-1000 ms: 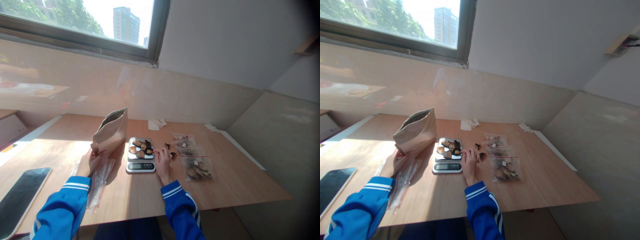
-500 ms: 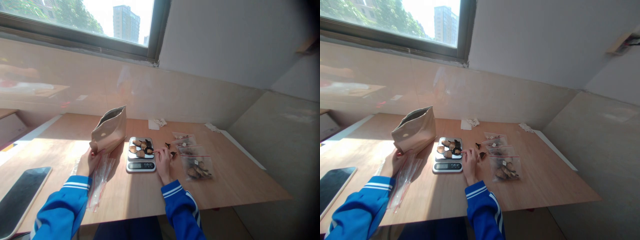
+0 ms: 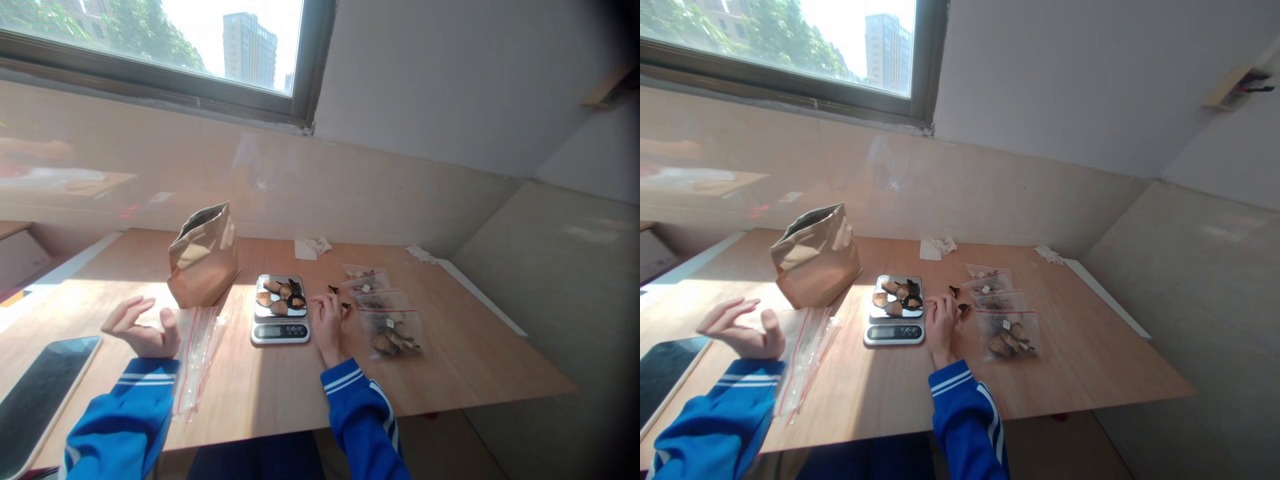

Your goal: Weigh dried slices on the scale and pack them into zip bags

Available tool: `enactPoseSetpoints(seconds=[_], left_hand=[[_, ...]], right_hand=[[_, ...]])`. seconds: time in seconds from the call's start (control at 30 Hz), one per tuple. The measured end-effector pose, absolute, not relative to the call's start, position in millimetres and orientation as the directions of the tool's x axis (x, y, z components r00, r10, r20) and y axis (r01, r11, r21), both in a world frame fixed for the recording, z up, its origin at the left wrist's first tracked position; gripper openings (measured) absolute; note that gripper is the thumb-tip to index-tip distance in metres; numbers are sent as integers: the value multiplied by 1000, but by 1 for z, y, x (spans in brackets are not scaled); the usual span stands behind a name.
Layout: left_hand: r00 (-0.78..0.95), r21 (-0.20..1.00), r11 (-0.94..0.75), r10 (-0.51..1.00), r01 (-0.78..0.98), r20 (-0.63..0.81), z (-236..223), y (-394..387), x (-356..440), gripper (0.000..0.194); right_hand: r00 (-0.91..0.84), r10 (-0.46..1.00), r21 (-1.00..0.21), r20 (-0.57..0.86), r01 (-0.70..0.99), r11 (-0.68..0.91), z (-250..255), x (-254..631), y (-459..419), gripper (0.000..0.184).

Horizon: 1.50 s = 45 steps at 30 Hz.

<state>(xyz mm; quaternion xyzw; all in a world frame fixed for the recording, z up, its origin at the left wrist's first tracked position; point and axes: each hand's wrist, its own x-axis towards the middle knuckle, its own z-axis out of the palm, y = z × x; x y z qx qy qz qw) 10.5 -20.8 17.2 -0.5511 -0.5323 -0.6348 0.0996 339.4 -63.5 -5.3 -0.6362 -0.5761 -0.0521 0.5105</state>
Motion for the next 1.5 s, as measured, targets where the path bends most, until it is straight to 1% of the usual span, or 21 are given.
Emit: enactPoseSetpoints(seconds=[0.07,0.13,0.23,0.3,0.33,0.37,0.4,0.43,0.47,0.5,0.53,0.67,0.8,0.93,1.03,1.1,1.17,1.23,1.33,1.4,1.5], left_hand=[[-301,442,-405,366,800,881,16,-29,10,23],[-180,361,-429,406,828,896,21,-38,12,16],[-94,313,-408,473,858,876,40,-54,21,11],[-135,330,-287,535,899,834,60,-65,27,13],[-166,343,-204,588,917,792,70,-70,28,18],[-145,329,-147,681,933,718,80,-75,29,22],[-99,309,-117,791,944,604,89,-80,28,27],[9,305,-165,890,938,455,94,-84,26,30],[116,327,-229,936,917,331,96,-87,22,33],[198,358,-279,948,891,248,94,-90,19,36],[249,388,-314,946,867,210,89,-91,15,39],[321,415,-332,942,847,97,49,-94,7,59],[287,426,-316,949,848,134,29,-95,10,45],[318,538,-365,930,760,183,39,-98,17,37],[295,596,-429,903,679,313,49,-104,30,34],[271,617,-486,869,618,413,56,-110,45,32],[232,628,-530,837,569,496,61,-116,64,32],[210,642,-563,813,521,543,66,-121,83,31],[152,691,-571,807,444,570,70,-125,105,39],[136,698,-579,801,422,583,70,-126,113,41],[154,721,-575,811,386,564,66,-124,115,38]], right_hand=[[334,682,-591,650,786,179,-6,340,-63,26],[337,685,-593,645,786,172,-6,340,-63,26],[336,688,-595,643,785,172,-6,340,-63,27],[336,685,-594,646,786,175,-6,340,-63,27],[336,684,-593,648,785,177,-6,341,-63,27],[336,682,-593,650,785,178,-6,341,-63,27],[334,682,-592,651,786,180,-7,341,-63,27],[332,682,-591,651,786,180,-7,341,-63,26],[330,683,-589,651,787,181,-6,341,-63,26],[329,684,-588,651,788,181,-6,341,-63,26],[328,684,-587,652,789,182,-6,341,-64,26],[316,677,-585,665,784,209,-4,341,-65,27],[296,672,-574,679,785,234,-4,342,-66,26],[214,688,-564,694,755,334,2,336,-74,25],[151,724,-619,673,650,441,16,314,-91,25],[103,779,-686,619,553,472,29,290,-106,22],[70,853,-785,517,437,440,41,264,-119,17],[43,911,-880,410,282,383,53,242,-128,17],[68,948,-947,311,103,303,65,227,-129,14],[106,956,-961,275,55,270,69,227,-125,13],[120,960,-967,252,56,247,74,234,-120,12]])
